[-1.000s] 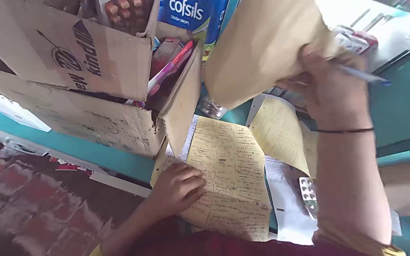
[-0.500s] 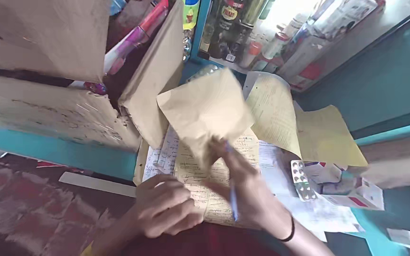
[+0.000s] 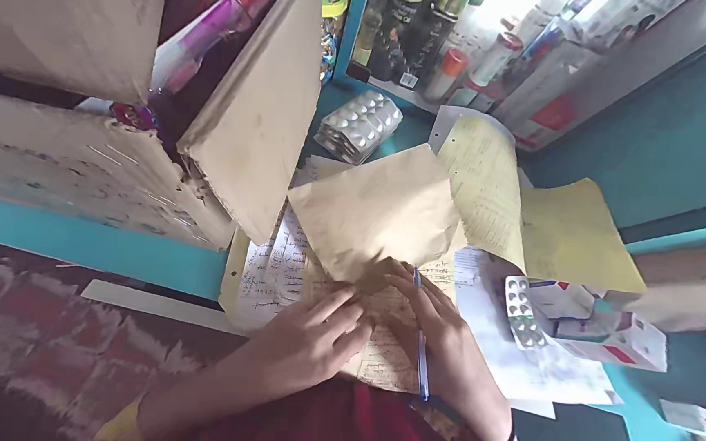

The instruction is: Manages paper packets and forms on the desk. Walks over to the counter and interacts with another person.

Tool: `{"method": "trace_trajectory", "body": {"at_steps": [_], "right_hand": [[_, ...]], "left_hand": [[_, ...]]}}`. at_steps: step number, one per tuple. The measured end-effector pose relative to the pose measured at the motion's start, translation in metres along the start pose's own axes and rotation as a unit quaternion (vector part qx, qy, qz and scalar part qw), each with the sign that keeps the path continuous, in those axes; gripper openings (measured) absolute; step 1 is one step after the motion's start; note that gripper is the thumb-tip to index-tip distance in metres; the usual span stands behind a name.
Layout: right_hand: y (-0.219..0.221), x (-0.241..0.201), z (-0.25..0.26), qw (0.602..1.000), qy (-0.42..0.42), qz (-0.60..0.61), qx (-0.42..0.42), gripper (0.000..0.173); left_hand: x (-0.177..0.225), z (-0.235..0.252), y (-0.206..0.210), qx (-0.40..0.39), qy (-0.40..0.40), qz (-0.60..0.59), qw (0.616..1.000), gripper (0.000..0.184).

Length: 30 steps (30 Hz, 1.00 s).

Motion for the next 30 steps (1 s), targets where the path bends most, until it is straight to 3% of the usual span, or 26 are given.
{"method": "trace_trajectory", "body": {"at_steps": [3, 6, 8, 10, 12, 15, 21, 30], "right_hand": [[0.001, 0.004, -0.002, 1.0, 0.003, 0.004, 0.012, 0.043], [0.003, 0.0, -0.003, 0.999, -0.028, 0.024, 0.02, 0.039], [0.006, -0.006, -0.003, 0.998, -0.052, 0.033, 0.017, 0.035], [0.011, -0.009, -0.003, 0.998, -0.056, 0.004, 0.006, 0.036], [0.016, -0.009, -0.005, 0.999, -0.05, -0.009, -0.005, 0.039], [0.02, -0.01, -0.006, 0.998, -0.06, -0.017, -0.001, 0.039], [0.02, -0.008, -0.012, 0.997, -0.071, -0.004, 0.036, 0.037], [0.024, -0.008, -0.015, 0.996, -0.07, -0.009, 0.048, 0.037]], "left_hand": [[0.003, 0.002, -0.015, 0.046, 0.088, -0.1, 0.99, 0.021], [-0.001, 0.005, -0.02, 0.073, 0.069, -0.085, 0.991, 0.028], [-0.009, 0.004, -0.015, 0.066, 0.023, -0.064, 0.995, 0.033], [-0.016, 0.0, -0.008, 0.022, -0.076, -0.02, 0.997, 0.048], [-0.025, -0.008, -0.004, -0.033, -0.173, 0.016, 0.984, 0.066], [-0.033, -0.011, -0.012, -0.05, -0.263, 0.045, 0.962, 0.084], [-0.037, -0.009, -0.018, -0.019, -0.348, 0.126, 0.929, 0.071], [-0.051, 0.016, -0.022, -0.019, -0.428, 0.172, 0.887, 0.076]]}}
Point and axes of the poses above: each hand's wrist, its own z-axis towards the middle knuckle, its own y-axis out of the palm, x = y × z, the point moved 3 cm from there along z, towards the middle knuckle, and after that the axes turned 15 degrees about -z, right-handed, at the moved point
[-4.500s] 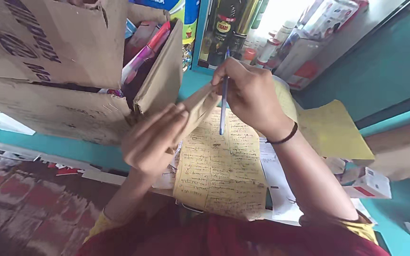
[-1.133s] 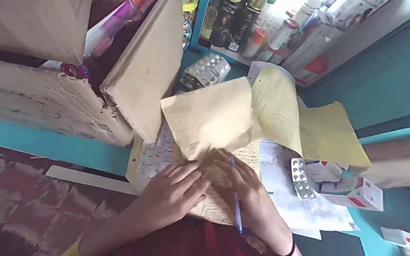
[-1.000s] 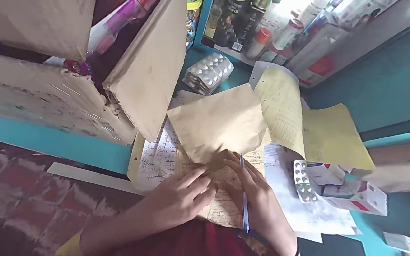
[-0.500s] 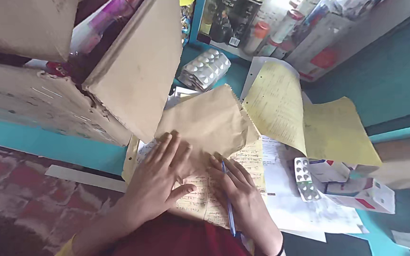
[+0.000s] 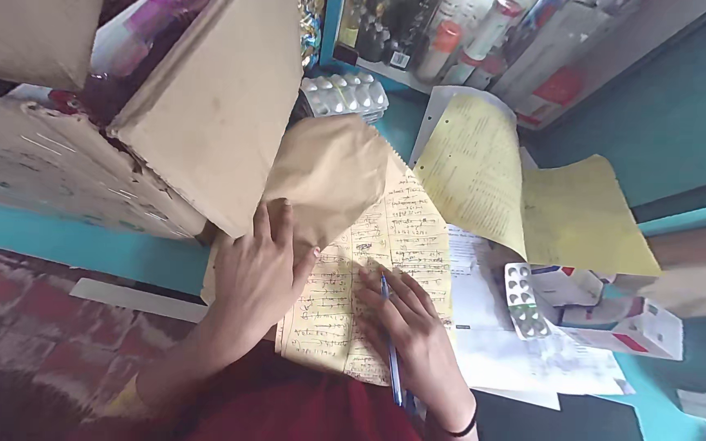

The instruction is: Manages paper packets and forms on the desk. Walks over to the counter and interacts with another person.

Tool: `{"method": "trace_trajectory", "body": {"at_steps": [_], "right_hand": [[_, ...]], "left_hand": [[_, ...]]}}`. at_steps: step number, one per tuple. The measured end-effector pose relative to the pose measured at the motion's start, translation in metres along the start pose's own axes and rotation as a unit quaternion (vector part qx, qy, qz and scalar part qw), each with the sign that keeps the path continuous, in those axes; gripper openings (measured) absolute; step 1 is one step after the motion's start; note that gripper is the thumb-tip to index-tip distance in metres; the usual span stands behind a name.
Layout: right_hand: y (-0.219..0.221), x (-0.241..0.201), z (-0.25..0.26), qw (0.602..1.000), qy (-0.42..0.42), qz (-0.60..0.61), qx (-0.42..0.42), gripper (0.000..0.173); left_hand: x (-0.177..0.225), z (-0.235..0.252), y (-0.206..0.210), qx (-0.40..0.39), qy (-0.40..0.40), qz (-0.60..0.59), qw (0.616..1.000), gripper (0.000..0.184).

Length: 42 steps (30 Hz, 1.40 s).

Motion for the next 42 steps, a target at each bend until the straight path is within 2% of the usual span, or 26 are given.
{"method": "trace_trajectory", "body": {"at_steps": [3, 8, 10, 13, 16, 20, 24, 27, 32, 39, 42], "right_hand": [[0.001, 0.001, -0.001, 1.0, -0.004, -0.001, 0.0, 0.036], [0.002, 0.001, -0.002, 1.0, -0.002, 0.006, 0.002, 0.037], [0.002, 0.001, -0.002, 1.0, -0.001, 0.007, 0.002, 0.037], [0.002, 0.002, -0.001, 1.0, -0.001, 0.006, 0.001, 0.037], [0.001, 0.002, -0.001, 1.0, -0.001, 0.006, 0.0, 0.037], [0.001, 0.002, 0.0, 1.0, -0.001, 0.002, 0.0, 0.038], [0.001, 0.002, -0.001, 1.0, -0.001, 0.008, -0.003, 0.037], [0.001, 0.002, -0.001, 1.0, -0.002, 0.007, -0.006, 0.038], [-0.008, 0.004, -0.009, 0.999, -0.002, 0.019, -0.031, 0.039], [-0.01, 0.009, -0.013, 0.998, 0.004, 0.052, -0.04, 0.038], [-0.011, 0.011, -0.013, 0.997, -0.001, 0.067, -0.043, 0.04]], "left_hand": [[-0.001, 0.006, -0.003, -0.024, -0.012, -0.024, 0.999, 0.074], [-0.002, 0.009, 0.0, -0.045, 0.023, -0.049, 0.998, 0.062], [-0.006, 0.01, 0.002, -0.047, 0.033, -0.075, 0.996, 0.062], [-0.007, 0.01, 0.001, -0.05, -0.005, -0.081, 0.995, 0.069], [-0.003, 0.008, 0.001, -0.016, -0.023, -0.068, 0.997, 0.067], [-0.002, 0.007, 0.003, 0.01, 0.01, -0.065, 0.998, 0.064], [-0.002, 0.005, 0.004, -0.016, 0.039, -0.082, 0.996, 0.053], [0.0, 0.0, 0.004, -0.024, 0.036, -0.084, 0.995, 0.052], [0.012, -0.015, 0.0, 0.007, 0.062, -0.047, 0.997, 0.052], [-0.004, -0.011, -0.006, -0.068, 0.094, -0.088, 0.989, 0.052], [-0.012, -0.017, 0.004, -0.054, 0.117, -0.089, 0.988, 0.056]]}}
Point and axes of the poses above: each hand's wrist, its own z-axis towards the middle knuckle, its own y-axis out of the palm, x = y × z, the point moved 3 cm from there along z, towards the middle knuckle, and after that the axes turned 15 degrees about -z, right-handed, at the moved point
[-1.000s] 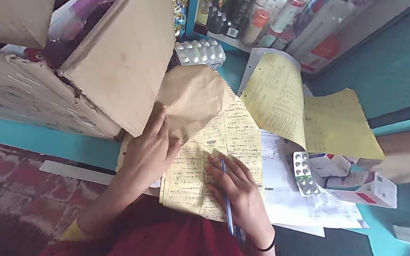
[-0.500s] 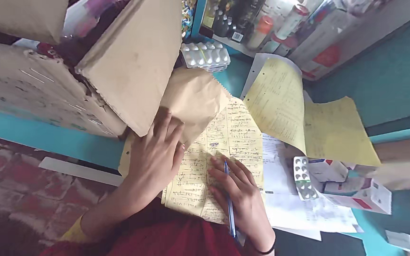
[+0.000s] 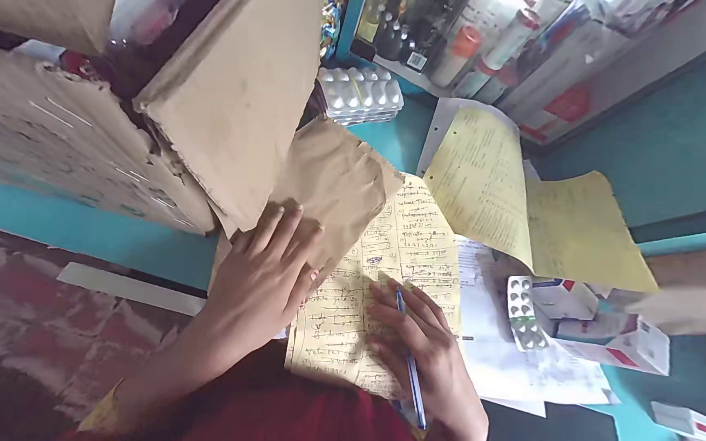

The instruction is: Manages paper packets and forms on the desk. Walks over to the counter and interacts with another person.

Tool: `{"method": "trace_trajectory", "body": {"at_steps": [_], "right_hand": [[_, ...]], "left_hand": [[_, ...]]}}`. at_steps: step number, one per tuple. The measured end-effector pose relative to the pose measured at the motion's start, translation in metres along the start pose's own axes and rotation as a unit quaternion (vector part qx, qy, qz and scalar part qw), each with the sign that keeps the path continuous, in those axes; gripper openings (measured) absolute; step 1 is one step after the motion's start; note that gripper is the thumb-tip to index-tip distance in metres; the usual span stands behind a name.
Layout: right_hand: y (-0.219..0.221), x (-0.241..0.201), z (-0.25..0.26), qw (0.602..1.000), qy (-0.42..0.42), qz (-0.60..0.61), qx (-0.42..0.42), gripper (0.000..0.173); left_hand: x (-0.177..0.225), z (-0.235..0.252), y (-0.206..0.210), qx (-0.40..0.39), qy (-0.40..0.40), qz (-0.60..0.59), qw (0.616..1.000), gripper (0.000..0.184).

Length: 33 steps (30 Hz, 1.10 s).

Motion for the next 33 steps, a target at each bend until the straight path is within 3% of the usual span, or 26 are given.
{"method": "trace_trajectory", "body": {"at_steps": [4, 9, 12, 17, 26, 33], "right_hand": [[-0.011, 0.007, 0.001, 0.996, -0.011, 0.08, -0.034, 0.057], [-0.04, -0.003, 0.014, 0.983, 0.005, 0.183, 0.019, 0.065], [-0.046, -0.017, 0.028, 0.965, 0.003, 0.26, 0.033, 0.057], [-0.027, -0.038, 0.051, 0.946, 0.042, 0.32, -0.013, 0.019], [0.014, -0.047, 0.077, 0.943, 0.154, 0.289, -0.058, 0.01], [0.023, -0.048, 0.067, 0.949, 0.181, 0.255, 0.019, 0.01]], "left_hand": [[-0.004, -0.005, 0.0, 0.008, 0.01, -0.011, 1.0, 0.067], [-0.008, -0.008, -0.004, -0.02, 0.042, -0.047, 0.998, 0.094], [-0.012, -0.012, -0.006, -0.011, 0.077, -0.092, 0.993, 0.083], [-0.016, -0.013, -0.004, 0.013, 0.103, -0.119, 0.987, 0.048], [-0.015, -0.012, -0.003, 0.015, 0.103, -0.102, 0.989, 0.048], [-0.014, -0.011, -0.004, 0.009, 0.097, -0.096, 0.991, 0.053]]}}
Point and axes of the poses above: each hand's wrist, its own z-axis towards the middle knuckle, its own y-axis out of the palm, x = y × z, the point moved 3 cm from there along z, towards the middle knuckle, and after that the axes turned 15 degrees about -z, right-handed, at the moved point
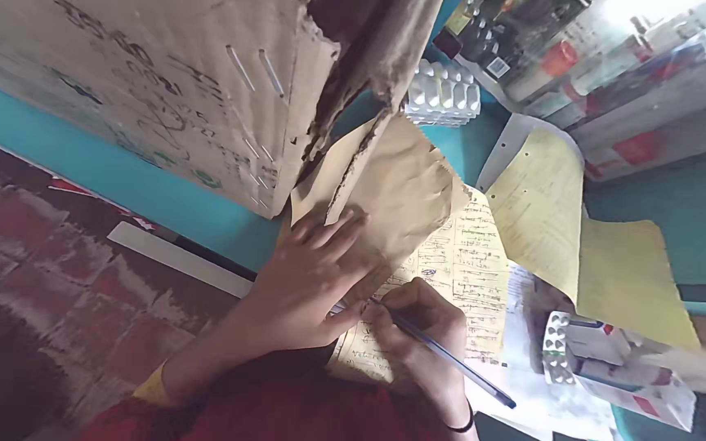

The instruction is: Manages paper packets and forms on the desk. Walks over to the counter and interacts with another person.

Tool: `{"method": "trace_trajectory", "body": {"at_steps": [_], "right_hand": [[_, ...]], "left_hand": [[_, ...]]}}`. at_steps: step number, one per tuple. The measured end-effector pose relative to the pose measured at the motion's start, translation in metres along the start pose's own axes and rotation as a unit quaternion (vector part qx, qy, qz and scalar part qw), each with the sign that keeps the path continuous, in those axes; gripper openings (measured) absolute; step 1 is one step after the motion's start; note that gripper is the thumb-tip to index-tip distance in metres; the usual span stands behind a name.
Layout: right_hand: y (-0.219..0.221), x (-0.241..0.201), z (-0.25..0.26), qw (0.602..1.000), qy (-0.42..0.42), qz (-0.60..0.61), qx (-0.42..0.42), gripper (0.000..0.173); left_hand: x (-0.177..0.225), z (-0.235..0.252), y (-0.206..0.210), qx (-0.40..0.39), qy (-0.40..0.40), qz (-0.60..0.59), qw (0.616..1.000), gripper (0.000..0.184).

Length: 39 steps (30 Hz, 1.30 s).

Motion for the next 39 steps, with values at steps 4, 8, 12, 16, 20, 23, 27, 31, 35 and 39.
{"method": "trace_trajectory", "body": {"at_steps": [4, 8, 12, 16, 20, 23, 27, 31, 35, 39], "right_hand": [[0.0, 0.0011, 0.0, 1.0, 0.007, 0.003, 0.003, 0.009], [0.0022, 0.0018, -0.0004, 1.0, 0.007, -0.004, 0.007, 0.01], [0.0012, 0.0039, -0.0003, 1.0, -0.009, 0.009, -0.006, 0.012], [0.0017, 0.0038, 0.0005, 1.0, 0.003, 0.001, 0.006, 0.01], [0.0009, 0.0031, 0.0006, 1.0, -0.001, -0.018, 0.003, 0.011], [0.0007, 0.0031, -0.0005, 1.0, 0.008, -0.001, 0.006, 0.012], [0.0007, 0.0029, -0.0001, 0.999, 0.02, -0.01, 0.023, 0.01], [0.0014, 0.004, 0.0003, 0.999, 0.007, -0.03, 0.017, 0.011], [0.0013, 0.0037, 0.0008, 1.0, 0.015, -0.017, 0.019, 0.011], [0.002, 0.0046, 0.001, 0.999, 0.015, -0.021, 0.019, 0.011]], "left_hand": [[0.0, 0.0005, 0.0007, -0.003, -0.005, -0.002, 1.0, 0.054], [-0.0001, -0.0006, 0.001, 0.005, -0.002, 0.002, 1.0, 0.053], [0.0, -0.0015, 0.0024, 0.004, -0.002, 0.003, 1.0, 0.054], [-0.0003, -0.0012, 0.0009, 0.001, -0.005, 0.008, 1.0, 0.054], [-0.0001, -0.0018, 0.0032, 0.008, -0.004, 0.0, 1.0, 0.053], [0.0, -0.0015, 0.0021, 0.007, -0.004, 0.013, 1.0, 0.053], [-0.0004, -0.0013, 0.002, 0.005, -0.007, 0.01, 1.0, 0.052], [-0.0003, -0.0022, 0.0033, 0.004, -0.009, 0.007, 1.0, 0.053], [-0.0003, -0.0015, 0.0015, 0.0, -0.012, 0.015, 1.0, 0.053], [0.0001, -0.0018, 0.0023, 0.013, -0.008, 0.009, 1.0, 0.054]]}}
Point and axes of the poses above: each hand's wrist, its own z-axis towards the middle knuckle, its own y-axis out of the palm, x = y × z, the point moved 3 cm from there along z, towards the middle knuckle, and after that the axes turned 15 degrees about -z, right-handed, at the moved point
